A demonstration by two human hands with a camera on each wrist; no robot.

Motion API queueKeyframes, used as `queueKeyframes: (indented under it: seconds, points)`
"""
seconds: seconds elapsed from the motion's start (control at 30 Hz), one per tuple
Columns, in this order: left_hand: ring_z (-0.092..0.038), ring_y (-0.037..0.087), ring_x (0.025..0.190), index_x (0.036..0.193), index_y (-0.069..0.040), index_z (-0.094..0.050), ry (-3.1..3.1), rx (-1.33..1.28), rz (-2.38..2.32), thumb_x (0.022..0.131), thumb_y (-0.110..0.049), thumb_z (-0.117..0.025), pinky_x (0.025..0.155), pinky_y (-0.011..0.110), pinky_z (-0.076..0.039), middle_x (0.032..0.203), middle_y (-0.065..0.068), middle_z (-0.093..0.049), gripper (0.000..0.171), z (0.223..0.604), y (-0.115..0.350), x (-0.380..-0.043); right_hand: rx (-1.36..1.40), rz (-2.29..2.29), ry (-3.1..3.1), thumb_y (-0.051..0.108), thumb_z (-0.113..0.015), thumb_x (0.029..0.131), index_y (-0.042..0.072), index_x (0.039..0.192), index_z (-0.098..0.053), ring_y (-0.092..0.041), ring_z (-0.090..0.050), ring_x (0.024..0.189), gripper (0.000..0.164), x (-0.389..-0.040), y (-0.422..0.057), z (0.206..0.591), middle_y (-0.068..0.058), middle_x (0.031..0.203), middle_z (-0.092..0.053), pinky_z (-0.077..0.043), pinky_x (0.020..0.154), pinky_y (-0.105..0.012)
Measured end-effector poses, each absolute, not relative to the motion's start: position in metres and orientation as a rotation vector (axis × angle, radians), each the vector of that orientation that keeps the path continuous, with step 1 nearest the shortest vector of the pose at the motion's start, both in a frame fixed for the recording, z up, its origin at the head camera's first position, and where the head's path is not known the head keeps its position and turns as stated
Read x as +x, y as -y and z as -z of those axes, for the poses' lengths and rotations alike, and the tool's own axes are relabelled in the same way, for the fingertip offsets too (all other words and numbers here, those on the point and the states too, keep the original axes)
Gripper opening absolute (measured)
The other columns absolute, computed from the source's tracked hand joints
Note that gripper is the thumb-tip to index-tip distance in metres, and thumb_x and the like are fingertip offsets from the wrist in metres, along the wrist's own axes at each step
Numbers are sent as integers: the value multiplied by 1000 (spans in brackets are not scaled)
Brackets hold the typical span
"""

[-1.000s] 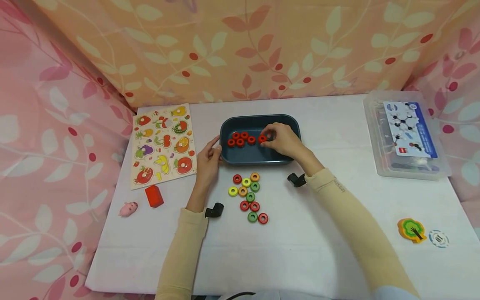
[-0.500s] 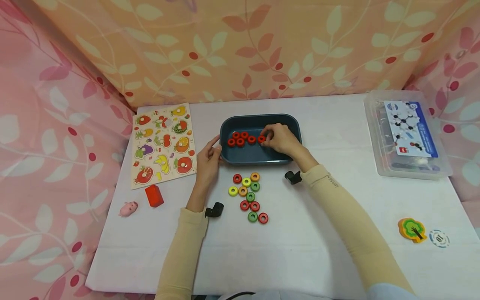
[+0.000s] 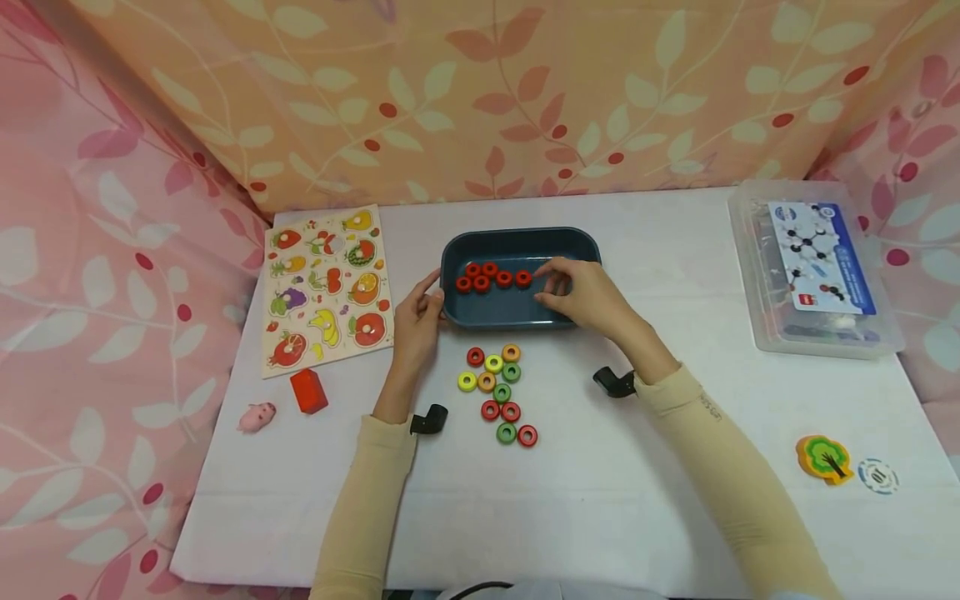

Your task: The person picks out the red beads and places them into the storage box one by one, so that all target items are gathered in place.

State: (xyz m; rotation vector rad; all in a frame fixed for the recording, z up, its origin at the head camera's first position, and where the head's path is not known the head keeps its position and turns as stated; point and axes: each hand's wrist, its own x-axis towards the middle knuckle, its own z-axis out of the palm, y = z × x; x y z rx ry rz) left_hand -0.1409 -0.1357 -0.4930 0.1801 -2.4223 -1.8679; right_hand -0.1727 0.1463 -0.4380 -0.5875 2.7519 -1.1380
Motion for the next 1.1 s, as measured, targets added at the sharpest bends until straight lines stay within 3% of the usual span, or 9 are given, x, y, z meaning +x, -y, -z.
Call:
queueKeyframes:
  seconds: [0.27,0.47,0.53,0.67,0.87,1.1]
  points:
    - [-65,36,77,143,-26,-57,2418,152,1875,104,-29,-54,68,28,-54,81,14,-64,38,492,137,-141,-833,1207,-2737,16,-78,88,14,110,-71,-10,-58,81,24,-113,-153,429,6,92,-67,-50,67,-30]
    - [-64,49,85,146,-15,-53,2431,176,1932,105,-19,-51,79,52,-54,90,31,-63,41,481,135,-140,-881,999,-2557,23,-83,83,15,110,-72,-11,-58,80,30,-78,-149,443,8,87,-64,-49,70,-27]
    - [-63,50,86,147,-14,-52,2431,179,1936,105,-18,-51,81,56,-54,91,31,-63,41,481,134,-140,-906,924,-2474,26,-85,80,15,111,-71,-10,-59,82,35,-69,-148,451,8,89,-64,-50,74,-27]
    - [-64,46,85,145,-23,-54,2414,177,1928,105,-25,-53,78,49,-55,92,28,-65,40,493,137,-142,-944,845,-2348,31,-87,77,20,112,-71,-10,-58,89,41,-56,-146,465,9,100,-65,-51,82,-29]
    - [-65,35,79,143,-29,-56,2422,187,1889,104,-31,-54,70,28,-55,87,18,-65,39,494,137,-141,-1004,879,-2331,27,-89,76,22,111,-71,-9,-57,91,40,-43,-141,477,13,104,-64,-51,81,-26]
    - [-64,24,73,142,-27,-57,2404,166,1881,104,-29,-54,67,26,-54,83,12,-64,38,495,136,-142,-1009,900,-2364,23,-87,78,24,108,-73,-11,-58,90,32,-40,-140,478,14,100,-63,-51,79,-25]
